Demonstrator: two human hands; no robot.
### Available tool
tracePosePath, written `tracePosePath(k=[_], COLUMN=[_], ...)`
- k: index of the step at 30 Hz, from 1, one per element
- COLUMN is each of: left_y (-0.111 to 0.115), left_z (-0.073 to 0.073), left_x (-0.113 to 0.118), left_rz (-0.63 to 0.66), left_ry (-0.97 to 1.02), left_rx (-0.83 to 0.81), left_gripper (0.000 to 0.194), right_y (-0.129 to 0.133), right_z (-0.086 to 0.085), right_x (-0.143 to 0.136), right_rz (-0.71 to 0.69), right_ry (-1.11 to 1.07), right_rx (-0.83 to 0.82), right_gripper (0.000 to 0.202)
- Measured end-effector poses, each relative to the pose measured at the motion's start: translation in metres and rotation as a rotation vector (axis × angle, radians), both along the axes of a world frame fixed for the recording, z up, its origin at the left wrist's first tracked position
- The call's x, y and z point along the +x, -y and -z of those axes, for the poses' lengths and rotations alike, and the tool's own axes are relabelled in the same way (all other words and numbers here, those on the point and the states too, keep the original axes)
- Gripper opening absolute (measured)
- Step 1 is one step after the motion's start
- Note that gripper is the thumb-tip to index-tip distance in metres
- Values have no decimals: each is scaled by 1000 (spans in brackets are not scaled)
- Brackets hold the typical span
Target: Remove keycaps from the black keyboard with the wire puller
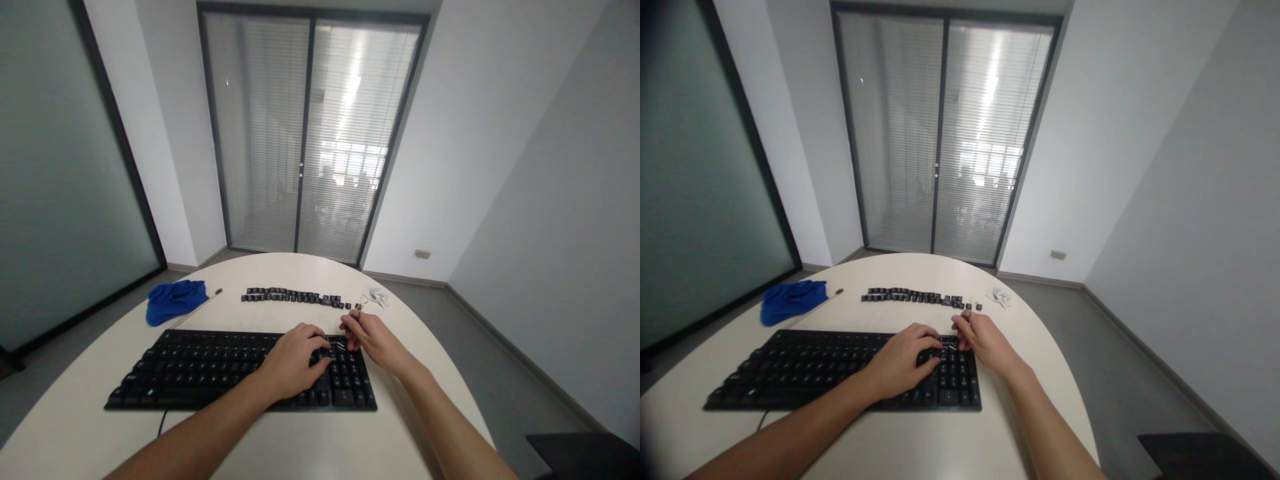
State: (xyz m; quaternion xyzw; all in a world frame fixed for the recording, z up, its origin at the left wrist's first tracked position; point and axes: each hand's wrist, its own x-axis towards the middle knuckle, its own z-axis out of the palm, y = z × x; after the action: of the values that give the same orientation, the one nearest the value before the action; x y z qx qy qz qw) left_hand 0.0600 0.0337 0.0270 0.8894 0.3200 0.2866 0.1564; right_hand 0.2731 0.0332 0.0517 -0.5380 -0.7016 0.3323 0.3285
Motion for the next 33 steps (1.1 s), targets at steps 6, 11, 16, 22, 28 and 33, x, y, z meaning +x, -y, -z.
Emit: tracePosePath(k=[6,11,16,22,28,33], left_y=[0,0,0,1,0,0], left_z=[0,1,1,1,3,3], left_x=[0,0,0,1,-1,-1], left_rz=[-5,-2,1,2,29,44], left_ry=[-8,-10,-13,-30,-61,-77], left_rx=[3,-1,5,6,9,21], left_gripper=[18,18,18,21,33,32], right_y=[2,7,13,14,8,5], right_z=[-1,-10,-15,-14,-11,-6], right_x=[-5,-7,-10,-12,-4,6], right_rz=[22,-11,-68,-88,-13,-28], right_ry=[61,170,271,406,366,309], right_rx=[52,95,143,261,211,145], right_gripper=[45,45,43,38,45,45])
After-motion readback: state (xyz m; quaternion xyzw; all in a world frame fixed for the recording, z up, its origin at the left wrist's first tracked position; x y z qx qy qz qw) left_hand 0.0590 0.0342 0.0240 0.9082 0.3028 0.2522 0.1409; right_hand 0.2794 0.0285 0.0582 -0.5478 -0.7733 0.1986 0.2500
